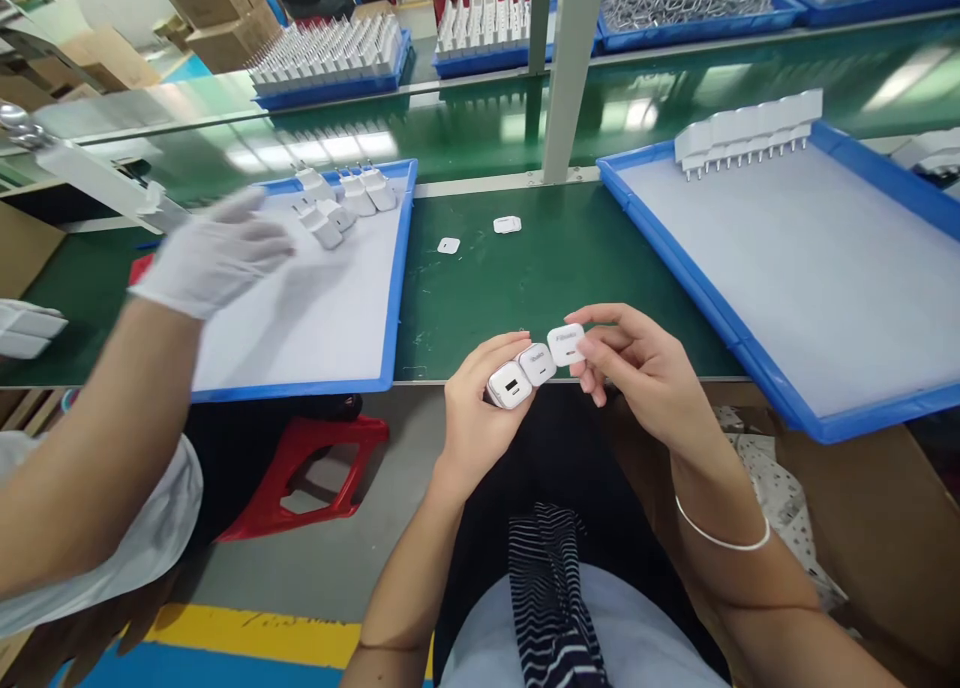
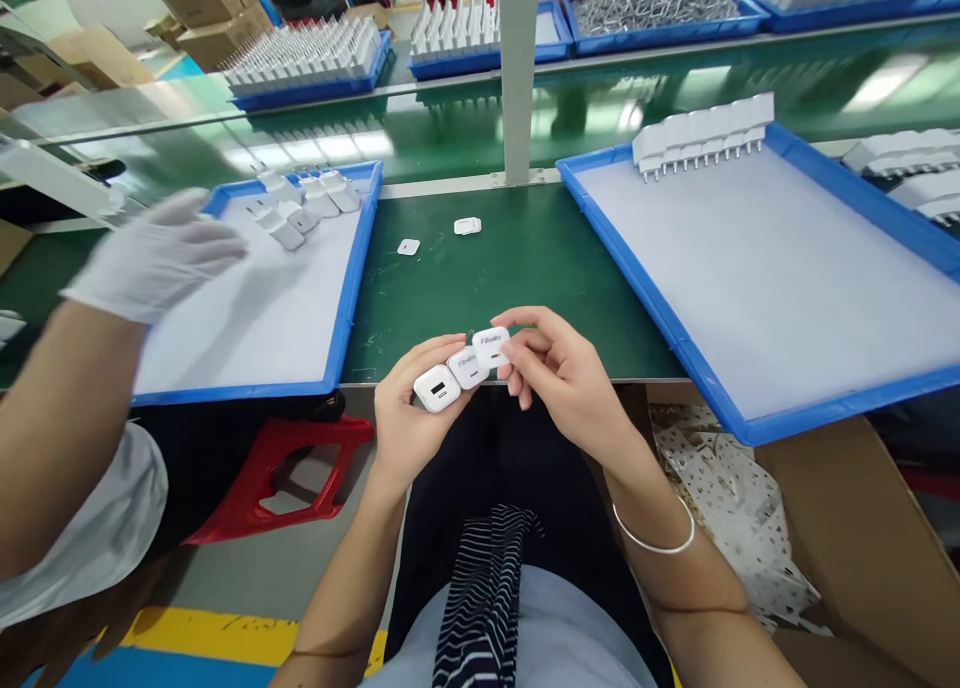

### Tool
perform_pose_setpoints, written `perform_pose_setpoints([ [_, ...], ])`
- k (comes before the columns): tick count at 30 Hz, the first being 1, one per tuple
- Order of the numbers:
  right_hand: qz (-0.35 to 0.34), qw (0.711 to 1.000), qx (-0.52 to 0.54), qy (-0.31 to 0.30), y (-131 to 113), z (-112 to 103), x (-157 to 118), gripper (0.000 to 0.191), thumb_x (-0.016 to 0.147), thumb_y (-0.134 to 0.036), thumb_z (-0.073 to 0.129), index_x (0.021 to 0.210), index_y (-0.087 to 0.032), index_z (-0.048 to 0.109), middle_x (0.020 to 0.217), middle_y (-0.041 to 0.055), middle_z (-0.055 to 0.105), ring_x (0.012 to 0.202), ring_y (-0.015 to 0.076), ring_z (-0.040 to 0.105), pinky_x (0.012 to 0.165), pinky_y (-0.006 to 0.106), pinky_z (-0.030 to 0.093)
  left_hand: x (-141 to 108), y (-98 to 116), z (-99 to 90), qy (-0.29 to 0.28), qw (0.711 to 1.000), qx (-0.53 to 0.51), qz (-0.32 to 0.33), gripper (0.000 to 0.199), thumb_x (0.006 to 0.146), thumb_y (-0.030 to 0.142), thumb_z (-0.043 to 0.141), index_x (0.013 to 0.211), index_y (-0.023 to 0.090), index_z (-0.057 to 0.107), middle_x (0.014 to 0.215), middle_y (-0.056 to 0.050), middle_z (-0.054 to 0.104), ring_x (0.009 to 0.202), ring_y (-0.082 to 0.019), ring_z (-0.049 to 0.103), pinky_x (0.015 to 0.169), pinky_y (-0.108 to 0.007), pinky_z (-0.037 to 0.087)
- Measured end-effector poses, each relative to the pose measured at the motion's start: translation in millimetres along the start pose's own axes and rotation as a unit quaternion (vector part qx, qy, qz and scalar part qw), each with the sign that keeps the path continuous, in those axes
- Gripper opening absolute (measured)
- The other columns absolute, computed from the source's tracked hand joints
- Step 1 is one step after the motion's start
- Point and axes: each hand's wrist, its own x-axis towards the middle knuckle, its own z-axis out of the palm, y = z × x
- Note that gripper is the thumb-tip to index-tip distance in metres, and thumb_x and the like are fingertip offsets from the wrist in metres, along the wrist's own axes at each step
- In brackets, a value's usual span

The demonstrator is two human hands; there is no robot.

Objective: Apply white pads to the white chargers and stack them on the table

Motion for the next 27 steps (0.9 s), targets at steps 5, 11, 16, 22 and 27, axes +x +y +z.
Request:
perform_pose_setpoints([
  [5, 0.037, 0.996, 0.02, -0.074, -2, 11, -6, 0.017, 0.097, -0.023, 0.063, 0.113, -0.019, 0.065, 0.069, -0.0031, 0.066, 0.052, 0.0066, 0.057, 0.047, 0.016, 0.05, 2, -1, 0.7, -0.026, 1.0, 0.006, 0.006, 0.037, 0.08, 0.008, 0.077, 0.114, 0.02, 0.073, 0.122, -0.01, 0.073, 0.113, -0.021, 0.07, 0.1, -0.035, 0.058],
  [11, 0.048, 0.993, 0.037, -0.105, 7, 20, -3, 0.015, 0.096, -0.027, 0.065, 0.109, -0.019, 0.065, 0.069, -0.003, 0.065, 0.052, 0.0069, 0.055, 0.043, 0.015, 0.046, 2, 1, 1.8, -0.023, 1.0, 0.01, 0.016, 0.033, 0.081, 0.009, 0.076, 0.112, 0.019, 0.073, 0.12, -0.009, 0.074, 0.111, -0.02, 0.071, 0.098, -0.033, 0.059],
  [16, 0.044, 0.993, 0.032, -0.104, 8, 20, -1, 0.011, 0.096, -0.025, 0.065, 0.105, -0.019, 0.067, 0.064, -0.0042, 0.063, 0.049, 0.0055, 0.053, 0.041, 0.014, 0.04, 2, 2, 2.0, -0.025, 0.999, 0.021, 0.018, 0.029, 0.084, 0.01, 0.072, 0.111, 0.02, 0.073, 0.119, -0.009, 0.074, 0.111, -0.021, 0.071, 0.095, -0.035, 0.06],
  [22, 0.042, 0.993, 0.015, -0.108, 6, 20, -2, 0.012, 0.096, -0.025, 0.065, 0.106, -0.019, 0.066, 0.062, -0.0051, 0.061, 0.046, 0.0046, 0.05, 0.041, 0.015, 0.038, 1, 2, 2.5, -0.027, 0.999, 0.028, 0.02, 0.026, 0.085, 0.01, 0.072, 0.109, 0.019, 0.072, 0.12, -0.008, 0.074, 0.112, -0.02, 0.071, 0.097, -0.034, 0.06],
  [27, 0.046, 0.993, -0.017, -0.109, 2, 21, -1, 0.012, 0.095, -0.024, 0.064, 0.106, -0.018, 0.066, 0.062, -0.005, 0.061, 0.047, 0.0051, 0.05, 0.041, 0.015, 0.039, 1, 2, 2.2, -0.028, 0.999, 0.028, 0.022, 0.025, 0.086, 0.011, 0.072, 0.109, 0.019, 0.072, 0.12, -0.008, 0.074, 0.111, -0.02, 0.071, 0.097, -0.035, 0.06],
])
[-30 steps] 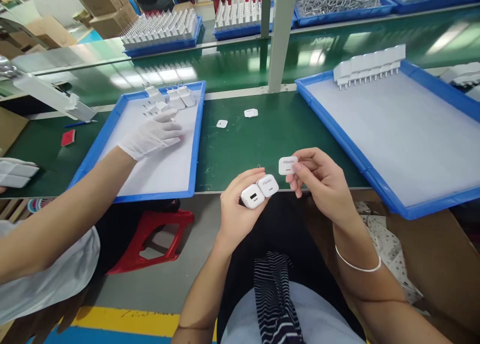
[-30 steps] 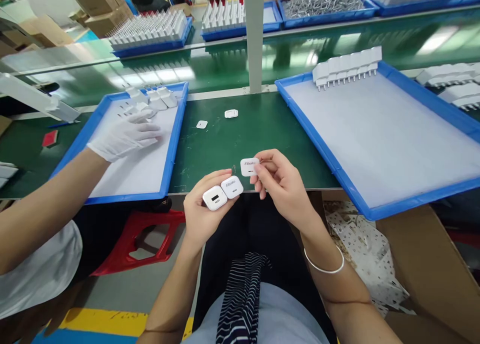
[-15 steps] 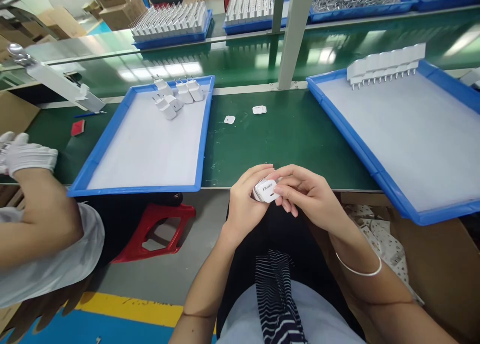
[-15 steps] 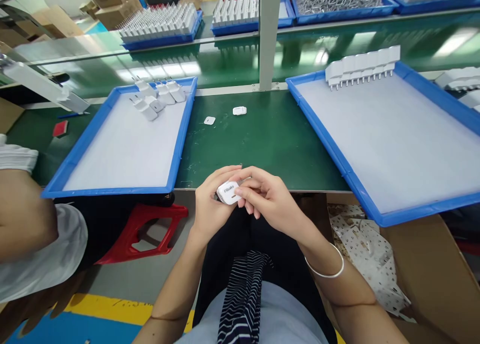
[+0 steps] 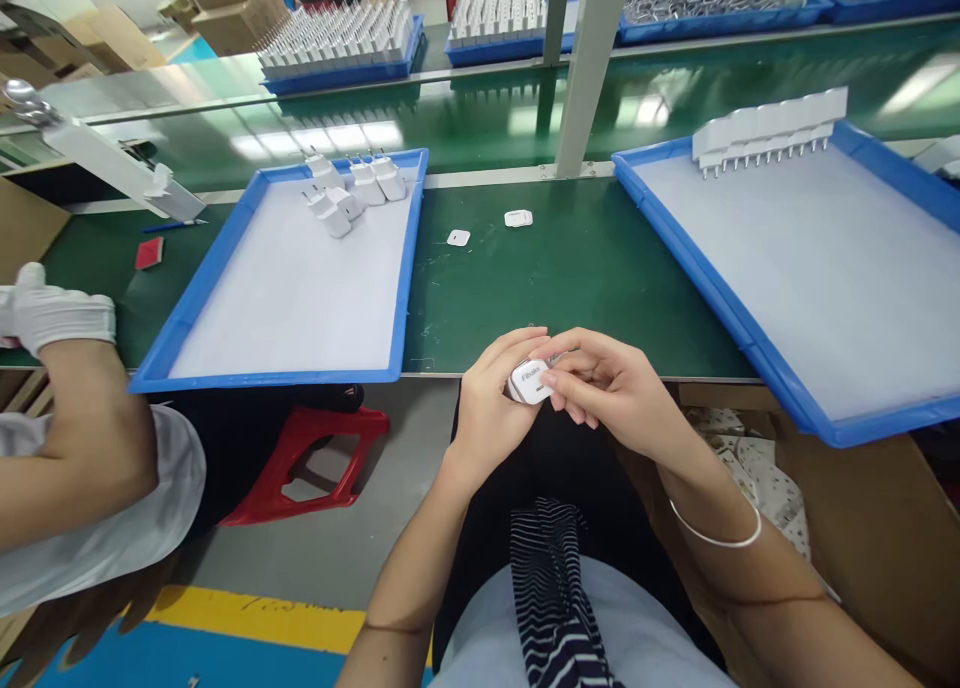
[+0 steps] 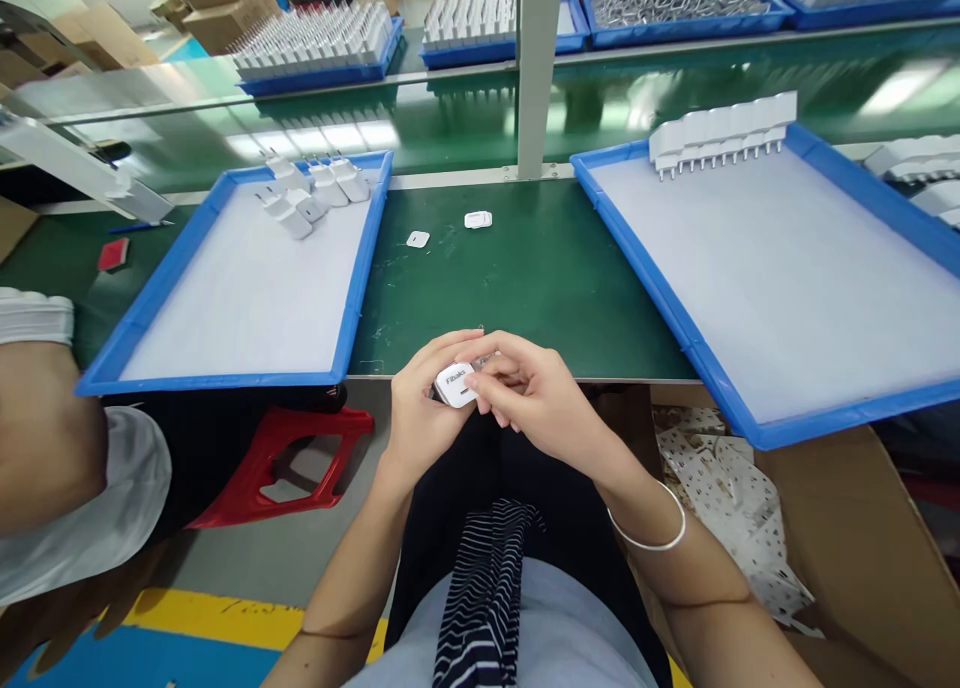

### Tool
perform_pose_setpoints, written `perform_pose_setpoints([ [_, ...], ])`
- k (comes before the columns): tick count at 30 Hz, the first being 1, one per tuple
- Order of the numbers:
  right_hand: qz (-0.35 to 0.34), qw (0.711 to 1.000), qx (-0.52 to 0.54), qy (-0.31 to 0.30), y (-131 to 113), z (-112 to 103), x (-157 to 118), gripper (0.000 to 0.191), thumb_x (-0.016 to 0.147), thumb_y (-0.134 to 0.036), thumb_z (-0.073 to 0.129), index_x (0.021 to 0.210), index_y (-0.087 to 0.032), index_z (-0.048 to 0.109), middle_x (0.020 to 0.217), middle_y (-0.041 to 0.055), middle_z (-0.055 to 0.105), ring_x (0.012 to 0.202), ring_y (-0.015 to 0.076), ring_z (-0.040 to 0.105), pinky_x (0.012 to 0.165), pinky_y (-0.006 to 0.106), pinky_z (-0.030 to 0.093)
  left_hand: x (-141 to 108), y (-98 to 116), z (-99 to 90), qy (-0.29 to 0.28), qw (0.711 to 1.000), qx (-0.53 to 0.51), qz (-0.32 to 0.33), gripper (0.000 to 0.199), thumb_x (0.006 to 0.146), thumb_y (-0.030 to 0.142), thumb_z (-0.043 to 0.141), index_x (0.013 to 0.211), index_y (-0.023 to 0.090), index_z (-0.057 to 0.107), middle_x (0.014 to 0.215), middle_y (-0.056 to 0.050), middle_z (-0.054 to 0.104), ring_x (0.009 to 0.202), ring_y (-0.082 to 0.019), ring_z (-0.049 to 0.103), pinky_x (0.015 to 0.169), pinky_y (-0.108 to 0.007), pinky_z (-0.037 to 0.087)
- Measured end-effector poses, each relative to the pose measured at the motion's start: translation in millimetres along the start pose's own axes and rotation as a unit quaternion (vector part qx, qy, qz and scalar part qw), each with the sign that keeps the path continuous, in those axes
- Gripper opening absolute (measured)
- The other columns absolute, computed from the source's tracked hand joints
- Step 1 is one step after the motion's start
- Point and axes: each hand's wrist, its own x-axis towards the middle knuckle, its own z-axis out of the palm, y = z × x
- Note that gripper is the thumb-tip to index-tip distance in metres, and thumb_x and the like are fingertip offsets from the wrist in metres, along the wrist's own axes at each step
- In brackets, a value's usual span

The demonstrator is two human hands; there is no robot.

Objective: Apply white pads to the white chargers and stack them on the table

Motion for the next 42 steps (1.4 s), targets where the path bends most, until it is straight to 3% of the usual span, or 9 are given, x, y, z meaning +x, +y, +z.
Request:
perform_pose_setpoints([
  [9, 0.058, 0.998, 0.014, -0.002, -5, -2, 0, 0.022, 0.092, -0.024, 0.068, 0.11, -0.019, 0.058, 0.062, -0.0054, 0.063, 0.047, 0.0059, 0.052, 0.04, 0.013, 0.039, -2, -2, 1.2, 0.004, 1.0, -0.006, 0.007, 0.033, 0.087, 0.012, 0.071, 0.118, 0.021, 0.071, 0.121, -0.008, 0.074, 0.111, -0.02, 0.071, 0.095, -0.033, 0.061],
  [21, 0.083, 0.996, 0.036, -0.003, -4, -2, 3, 0.032, 0.085, -0.024, 0.076, 0.104, -0.022, 0.05, 0.06, -0.0061, 0.066, 0.041, 0.0057, 0.047, 0.036, 0.014, 0.036, -5, -2, 2.2, 0.004, 1.0, 0.011, -0.002, 0.033, 0.087, 0.012, 0.07, 0.118, 0.022, 0.072, 0.123, -0.008, 0.074, 0.113, -0.022, 0.072, 0.096, -0.035, 0.062],
  [29, 0.05, 0.997, 0.003, 0.058, 3, 2, 3, 0.037, 0.084, -0.024, 0.078, 0.108, -0.024, 0.05, 0.051, -0.0105, 0.059, 0.038, 0.0048, 0.042, 0.04, 0.015, 0.033, -2, -4, 3.1, 0.005, 0.999, -0.034, -0.029, 0.029, 0.083, 0.013, 0.076, 0.111, 0.02, 0.075, 0.12, -0.008, 0.076, 0.111, -0.02, 0.072, 0.1, -0.035, 0.06],
  [35, 0.025, 0.995, 0.073, 0.056, 5, 5, 0, 0.026, 0.093, -0.035, 0.069, 0.11, -0.023, 0.052, 0.056, -0.0072, 0.062, 0.038, 0.0068, 0.046, 0.036, 0.017, 0.032, 0, -4, -0.8, 0.015, 0.992, -0.094, -0.088, 0.032, 0.078, 0.014, 0.08, 0.109, 0.023, 0.077, 0.117, -0.007, 0.077, 0.109, -0.021, 0.073, 0.097, -0.035, 0.061],
  [39, -0.029, 0.989, 0.075, 0.122, 7, 1, -4, 0.02, 0.094, -0.034, 0.068, 0.107, -0.024, 0.057, 0.057, -0.0062, 0.06, 0.04, 0.0076, 0.045, 0.038, 0.02, 0.031, -1, -3, -5.0, 0.01, 0.98, -0.145, -0.134, 0.036, 0.074, 0.017, 0.085, 0.109, 0.023, 0.077, 0.117, -0.008, 0.077, 0.109, -0.024, 0.073, 0.098, -0.037, 0.061],
  [42, -0.026, 0.988, 0.04, 0.15, 8, 2, -6, 0.026, 0.088, -0.031, 0.075, 0.108, -0.025, 0.06, 0.062, -0.0059, 0.057, 0.048, 0.0084, 0.045, 0.045, 0.023, 0.035, -1, -3, -6.1, 0.014, 0.978, -0.165, -0.128, 0.038, 0.073, 0.017, 0.086, 0.109, 0.024, 0.077, 0.117, -0.007, 0.077, 0.111, -0.023, 0.073, 0.099, -0.036, 0.06],
])
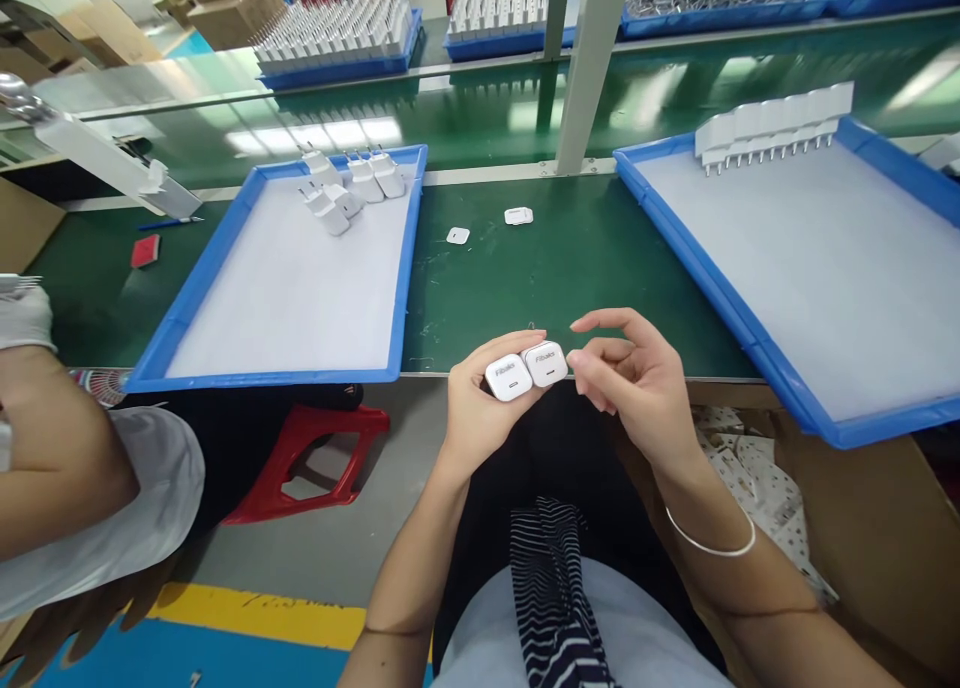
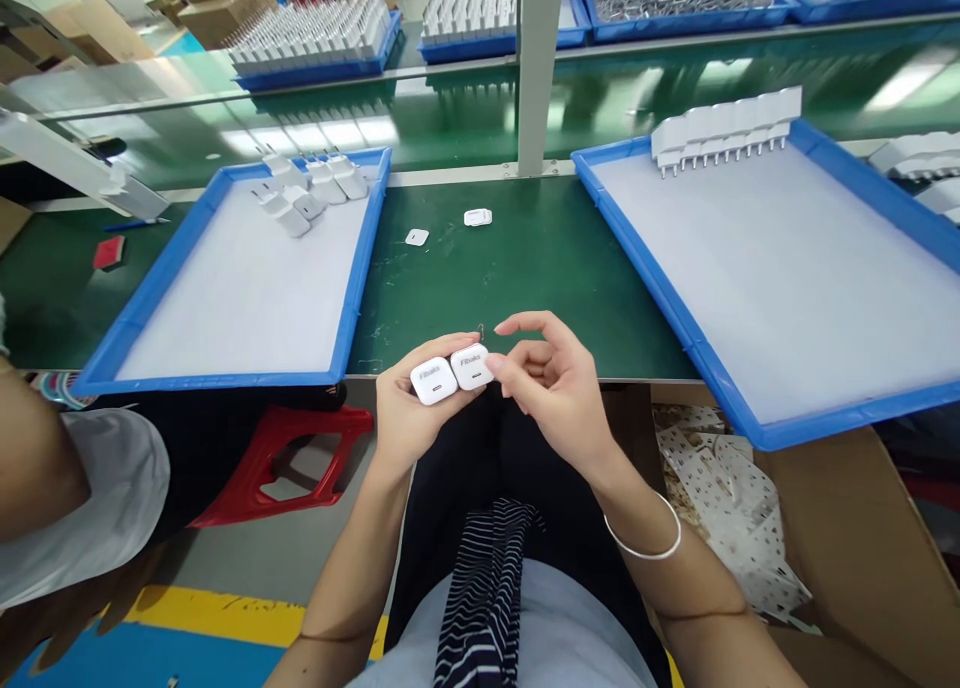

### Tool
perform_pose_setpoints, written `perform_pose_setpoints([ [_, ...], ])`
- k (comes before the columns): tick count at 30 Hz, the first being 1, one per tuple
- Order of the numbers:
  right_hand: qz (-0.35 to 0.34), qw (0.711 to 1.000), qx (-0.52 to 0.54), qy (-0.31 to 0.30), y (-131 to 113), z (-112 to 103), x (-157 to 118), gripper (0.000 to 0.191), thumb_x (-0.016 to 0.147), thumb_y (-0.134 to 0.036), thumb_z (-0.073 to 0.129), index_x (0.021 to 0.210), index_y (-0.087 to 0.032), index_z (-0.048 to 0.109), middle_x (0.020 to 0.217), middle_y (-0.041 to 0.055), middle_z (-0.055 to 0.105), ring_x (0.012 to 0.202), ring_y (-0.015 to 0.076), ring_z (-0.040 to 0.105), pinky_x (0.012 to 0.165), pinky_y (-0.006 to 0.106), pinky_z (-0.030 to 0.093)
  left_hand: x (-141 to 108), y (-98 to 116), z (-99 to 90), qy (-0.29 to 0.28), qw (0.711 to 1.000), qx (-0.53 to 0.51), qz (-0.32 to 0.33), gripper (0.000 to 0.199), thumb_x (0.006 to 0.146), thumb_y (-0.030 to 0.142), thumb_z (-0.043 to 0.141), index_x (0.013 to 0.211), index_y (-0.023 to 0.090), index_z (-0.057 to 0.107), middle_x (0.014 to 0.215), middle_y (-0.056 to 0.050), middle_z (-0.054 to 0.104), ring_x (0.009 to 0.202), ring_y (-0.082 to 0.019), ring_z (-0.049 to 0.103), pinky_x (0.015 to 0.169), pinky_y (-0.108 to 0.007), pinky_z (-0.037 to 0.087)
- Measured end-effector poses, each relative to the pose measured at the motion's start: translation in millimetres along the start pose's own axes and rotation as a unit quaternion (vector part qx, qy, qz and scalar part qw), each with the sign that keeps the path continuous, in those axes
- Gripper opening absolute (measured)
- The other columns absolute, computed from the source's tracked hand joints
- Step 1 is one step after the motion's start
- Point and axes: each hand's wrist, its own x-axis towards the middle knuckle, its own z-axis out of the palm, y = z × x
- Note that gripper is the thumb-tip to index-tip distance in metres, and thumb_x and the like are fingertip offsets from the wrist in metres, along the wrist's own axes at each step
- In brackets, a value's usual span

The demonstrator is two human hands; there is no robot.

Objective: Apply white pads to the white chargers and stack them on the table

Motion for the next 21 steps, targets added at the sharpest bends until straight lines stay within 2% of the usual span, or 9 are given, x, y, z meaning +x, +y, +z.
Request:
perform_pose_setpoints([
  [3, 0.03, 0.999, -0.036, -0.022, 3, 6, -1, 0.051, 0.075, -0.028, 0.087, 0.117, -0.027, 0.059, 0.074, -0.0054, 0.052, 0.059, 0.0101, 0.044, 0.052, 0.025, 0.037, 0, 0, 0.4, 0.005, 1.0, -0.004, 0.009, 0.035, 0.075, 0.02, 0.085, 0.11, 0.024, 0.077, 0.118, -0.008, 0.077, 0.112, -0.024, 0.072, 0.098, -0.037, 0.061],
  [5, 0.045, 0.997, -0.048, -0.037, 6, 11, -1, 0.06, 0.071, -0.029, 0.089, 0.123, -0.029, 0.057, 0.081, -0.0044, 0.05, 0.064, 0.011, 0.043, 0.054, 0.026, 0.037, -1, 0, 1.0, 0.01, 1.0, -0.001, 0.017, 0.034, 0.077, 0.021, 0.083, 0.11, 0.025, 0.077, 0.118, -0.008, 0.077, 0.113, -0.025, 0.072, 0.098, -0.038, 0.062],
  [9, 0.067, 0.996, -0.019, -0.048, 11, 20, -1, 0.063, 0.071, -0.031, 0.088, 0.125, -0.03, 0.055, 0.089, -0.0023, 0.051, 0.076, 0.0142, 0.049, 0.061, 0.027, 0.041, -3, -1, 3.9, 0.025, 0.999, 0.009, 0.044, 0.032, 0.078, 0.016, 0.078, 0.109, 0.025, 0.078, 0.119, -0.006, 0.077, 0.113, -0.024, 0.072, 0.099, -0.04, 0.062],
  [13, 0.086, 0.995, 0.008, -0.057, 14, 25, 0, 0.063, 0.071, -0.031, 0.088, 0.122, -0.03, 0.051, 0.087, -0.0038, 0.044, 0.077, 0.0134, 0.05, 0.066, 0.026, 0.045, -8, -4, 7.4, 0.045, 0.997, 0.01, 0.058, 0.036, 0.076, 0.007, 0.075, 0.107, 0.025, 0.078, 0.117, -0.005, 0.077, 0.111, -0.022, 0.074, 0.096, -0.035, 0.063],
  [15, 0.09, 0.993, 0.014, -0.076, 15, 24, -1, 0.064, 0.073, -0.032, 0.086, 0.125, -0.03, 0.048, 0.09, -0.0031, 0.045, 0.08, 0.0137, 0.052, 0.071, 0.027, 0.048, -9, -1, 4.3, 0.037, 0.997, 0.026, 0.061, 0.037, 0.076, 0.007, 0.075, 0.109, 0.025, 0.078, 0.118, -0.005, 0.077, 0.11, -0.022, 0.074, 0.096, -0.035, 0.063],
  [17, 0.083, 0.99, 0.022, -0.113, 14, 20, 0, 0.065, 0.078, -0.036, 0.083, 0.131, -0.031, 0.045, 0.094, -0.002, 0.045, 0.082, 0.0138, 0.053, 0.073, 0.027, 0.05, -7, 8, -7.0, 0.019, 0.994, 0.067, 0.079, 0.037, 0.077, 0.01, 0.077, 0.111, 0.024, 0.077, 0.119, -0.005, 0.077, 0.11, -0.024, 0.074, 0.097, -0.036, 0.063],
  [19, 0.061, 0.988, 0.026, -0.137, 12, 11, 2, 0.063, 0.083, -0.039, 0.079, 0.135, -0.033, 0.045, 0.094, -0.0015, 0.043, 0.078, 0.0126, 0.049, 0.069, 0.026, 0.049, 0, 24, -28.7, 0.007, 0.982, 0.148, 0.116, 0.035, 0.081, 0.013, 0.076, 0.114, 0.025, 0.076, 0.12, -0.004, 0.076, 0.113, -0.024, 0.073, 0.101, -0.038, 0.061],
  [21, 0.041, 0.991, 0.009, -0.127, 8, 0, 4, 0.054, 0.087, -0.04, 0.075, 0.134, -0.034, 0.049, 0.095, -0.0009, 0.041, 0.074, 0.0115, 0.045, 0.065, 0.025, 0.047, 11, 41, -59.9, 0.014, 0.942, 0.298, 0.155, 0.033, 0.084, 0.014, 0.069, 0.115, 0.027, 0.075, 0.121, -0.003, 0.076, 0.116, -0.026, 0.071, 0.105, -0.042, 0.057],
])
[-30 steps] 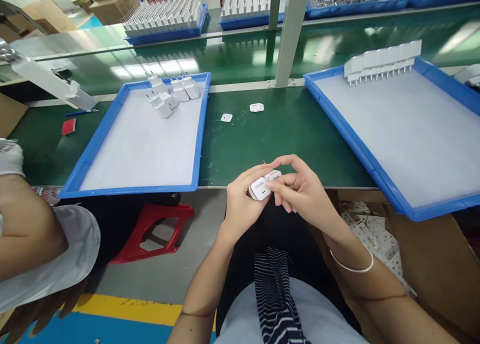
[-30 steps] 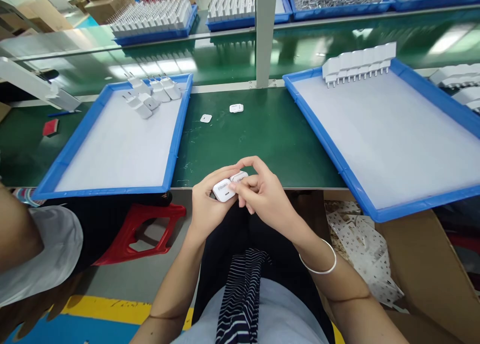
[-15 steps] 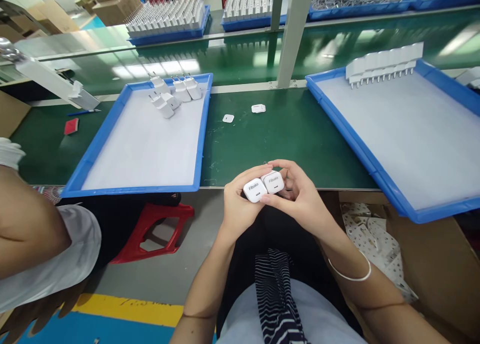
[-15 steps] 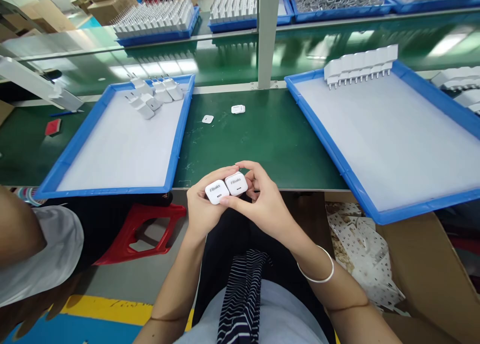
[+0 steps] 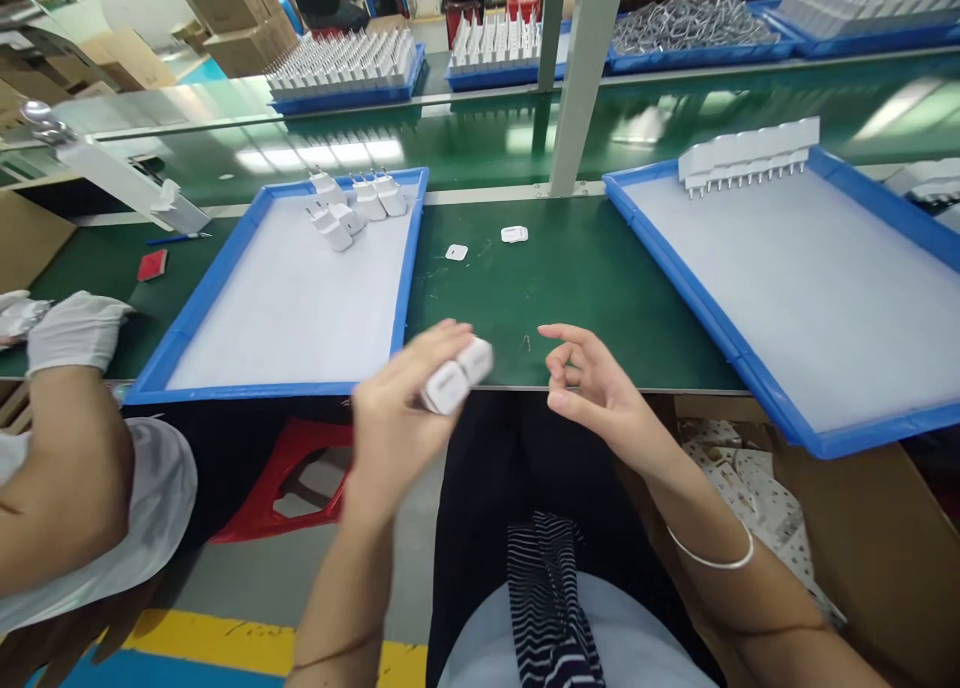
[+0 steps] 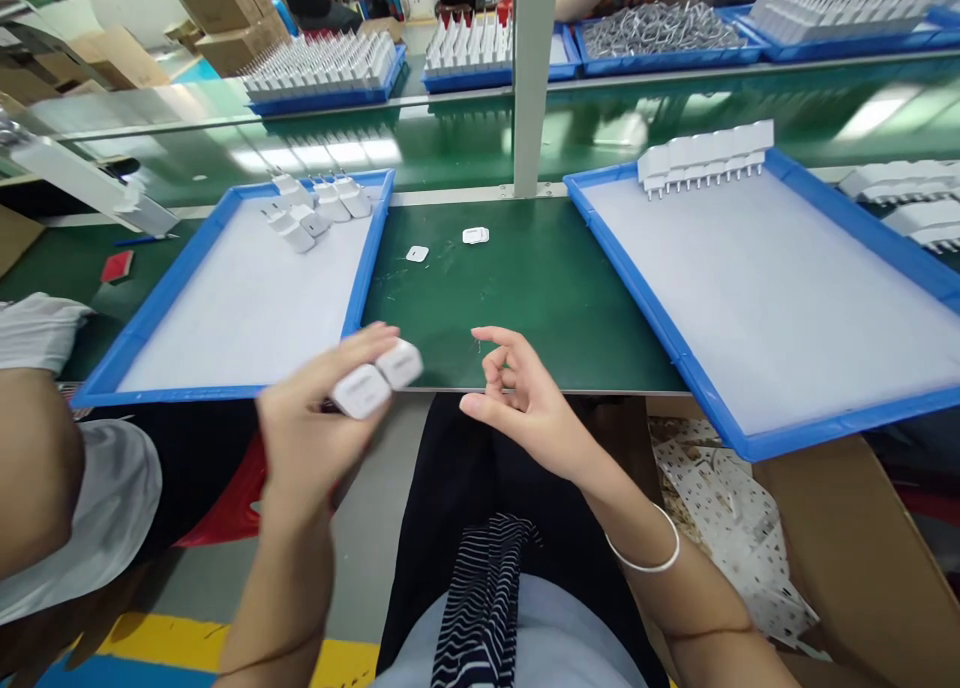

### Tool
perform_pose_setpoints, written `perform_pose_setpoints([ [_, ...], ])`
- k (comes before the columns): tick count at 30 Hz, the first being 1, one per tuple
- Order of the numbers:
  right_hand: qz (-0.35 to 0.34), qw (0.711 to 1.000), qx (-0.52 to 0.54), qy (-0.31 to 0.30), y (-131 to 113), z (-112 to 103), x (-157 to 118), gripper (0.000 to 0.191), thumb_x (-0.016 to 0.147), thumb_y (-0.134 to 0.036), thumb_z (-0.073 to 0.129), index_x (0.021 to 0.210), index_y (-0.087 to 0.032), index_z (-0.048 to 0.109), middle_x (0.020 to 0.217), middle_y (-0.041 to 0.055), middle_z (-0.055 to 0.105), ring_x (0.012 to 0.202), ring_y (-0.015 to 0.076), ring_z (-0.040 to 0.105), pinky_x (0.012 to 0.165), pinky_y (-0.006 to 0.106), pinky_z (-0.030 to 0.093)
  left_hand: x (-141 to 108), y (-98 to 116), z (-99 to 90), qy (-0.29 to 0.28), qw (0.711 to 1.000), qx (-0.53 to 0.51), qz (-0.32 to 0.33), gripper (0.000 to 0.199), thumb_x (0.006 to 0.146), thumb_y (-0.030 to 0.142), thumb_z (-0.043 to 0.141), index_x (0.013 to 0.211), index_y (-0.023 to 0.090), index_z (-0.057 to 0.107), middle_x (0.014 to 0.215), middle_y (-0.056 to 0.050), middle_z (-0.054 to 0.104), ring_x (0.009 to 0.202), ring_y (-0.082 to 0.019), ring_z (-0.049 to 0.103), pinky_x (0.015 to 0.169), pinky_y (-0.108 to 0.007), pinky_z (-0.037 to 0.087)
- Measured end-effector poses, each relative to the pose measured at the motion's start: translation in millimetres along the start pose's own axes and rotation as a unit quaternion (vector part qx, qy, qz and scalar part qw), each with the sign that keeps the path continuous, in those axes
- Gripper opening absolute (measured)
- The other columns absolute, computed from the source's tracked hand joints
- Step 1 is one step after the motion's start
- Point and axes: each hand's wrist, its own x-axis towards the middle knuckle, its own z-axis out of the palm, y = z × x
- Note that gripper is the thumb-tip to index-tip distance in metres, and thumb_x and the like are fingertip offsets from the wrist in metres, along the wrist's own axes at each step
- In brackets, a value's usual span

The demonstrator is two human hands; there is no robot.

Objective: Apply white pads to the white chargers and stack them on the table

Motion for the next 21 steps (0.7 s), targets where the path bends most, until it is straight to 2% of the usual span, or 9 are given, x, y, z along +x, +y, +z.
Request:
perform_pose_setpoints([
  [2, -0.005, 0.999, -0.036, 0.032, -5, -13, -4, 0.044, 0.089, -0.04, 0.073, 0.129, -0.033, 0.056, 0.096, 0.0002, 0.042, 0.075, 0.0117, 0.045, 0.065, 0.024, 0.047, 15, -17, -33.1, -0.021, 0.981, 0.193, 0.019, 0.026, 0.084, 0.019, 0.064, 0.106, 0.026, 0.075, 0.117, -0.007, 0.076, 0.112, -0.033, 0.071, 0.099, -0.052, 0.057],
  [4, -0.006, 0.994, -0.088, 0.057, -13, -25, -15, 0.036, 0.091, -0.04, 0.071, 0.124, -0.032, 0.06, 0.099, 0.0019, 0.044, 0.08, 0.0131, 0.048, 0.066, 0.025, 0.049, 28, -44, -56.4, -0.054, 0.945, 0.321, -0.005, 0.014, 0.083, 0.02, 0.057, 0.077, 0.022, 0.068, 0.088, -0.01, 0.073, 0.094, -0.038, 0.071, 0.089, -0.063, 0.054],
  [5, -0.011, 0.991, -0.118, 0.065, -18, -31, -22, 0.034, 0.092, -0.04, 0.071, 0.123, -0.031, 0.061, 0.102, 0.0029, 0.046, 0.082, 0.0136, 0.05, 0.067, 0.025, 0.05, 33, -61, -62.5, -0.071, 0.939, 0.337, -0.017, 0.025, 0.085, 0.022, 0.052, 0.06, 0.021, 0.057, 0.067, -0.009, 0.063, 0.085, -0.038, 0.07, 0.087, -0.067, 0.051],
  [6, -0.016, 0.986, -0.15, 0.069, -24, -36, -31, 0.033, 0.093, -0.039, 0.07, 0.124, -0.032, 0.061, 0.106, 0.004, 0.047, 0.083, 0.0139, 0.051, 0.067, 0.025, 0.051, 36, -78, -64.6, -0.063, 0.947, 0.315, -0.019, 0.039, 0.088, 0.026, 0.048, 0.05, 0.021, 0.043, 0.051, -0.006, 0.046, 0.076, -0.037, 0.068, 0.087, -0.07, 0.048],
  [8, -0.028, 0.974, -0.211, 0.076, -37, -48, -49, 0.032, 0.094, -0.038, 0.068, 0.125, -0.034, 0.062, 0.116, 0.006, 0.049, 0.085, 0.014, 0.054, 0.065, 0.025, 0.051, 39, -110, -59.5, -0.073, 0.964, 0.255, -0.019, 0.052, 0.092, 0.039, 0.043, 0.044, 0.022, 0.034, 0.042, -0.002, 0.026, 0.066, -0.036, 0.063, 0.086, -0.073, 0.045],
  [12, -0.029, 0.95, -0.293, 0.105, -70, -91, -52, 0.033, 0.093, -0.039, 0.07, 0.124, -0.032, 0.064, 0.13, 0.0083, 0.053, 0.101, 0.0195, 0.061, 0.071, 0.028, 0.056, 37, -148, -40.2, -0.087, 0.98, 0.178, -0.018, 0.069, 0.088, 0.072, 0.04, 0.04, 0.023, 0.033, 0.04, 0.002, 0.023, 0.042, -0.023, 0.045, 0.083, -0.074, 0.043],
  [15, -0.011, 0.927, -0.344, 0.152, -92, -148, 2, 0.042, 0.087, -0.041, 0.075, 0.123, -0.022, 0.064, 0.122, 0.0113, 0.062, 0.098, 0.0233, 0.066, 0.075, 0.034, 0.058, 38, -157, -35.1, -0.087, 0.985, 0.15, 0.0, 0.072, 0.087, 0.078, 0.036, 0.041, 0.023, 0.033, 0.038, 0.002, 0.024, 0.04, -0.02, 0.039, 0.086, -0.074, 0.043],
  [18, 0.069, 0.847, -0.443, 0.285, -101, -204, 84, 0.059, 0.081, -0.036, 0.08, 0.132, -0.013, 0.059, 0.122, 0.0141, 0.065, 0.1, 0.0248, 0.067, 0.083, 0.037, 0.058, 44, -147, -36.7, -0.065, 0.989, 0.13, 0.037, 0.069, 0.087, 0.075, 0.04, 0.044, 0.022, 0.03, 0.037, 0.0, 0.025, 0.056, -0.03, 0.059, 0.1, -0.076, 0.036],
  [21, 0.097, 0.797, -0.47, 0.368, -97, -234, 154, 0.079, 0.077, -0.029, 0.082, 0.14, 0.003, 0.046, 0.139, 0.0266, 0.051, 0.131, 0.0322, 0.053, 0.111, 0.04, 0.043, 51, -113, -45.8, -0.074, 0.983, 0.14, 0.096, 0.056, 0.089, 0.066, 0.041, 0.057, 0.023, 0.056, 0.056, -0.009, 0.058, 0.097, -0.043, 0.069, 0.111, -0.08, 0.021],
])
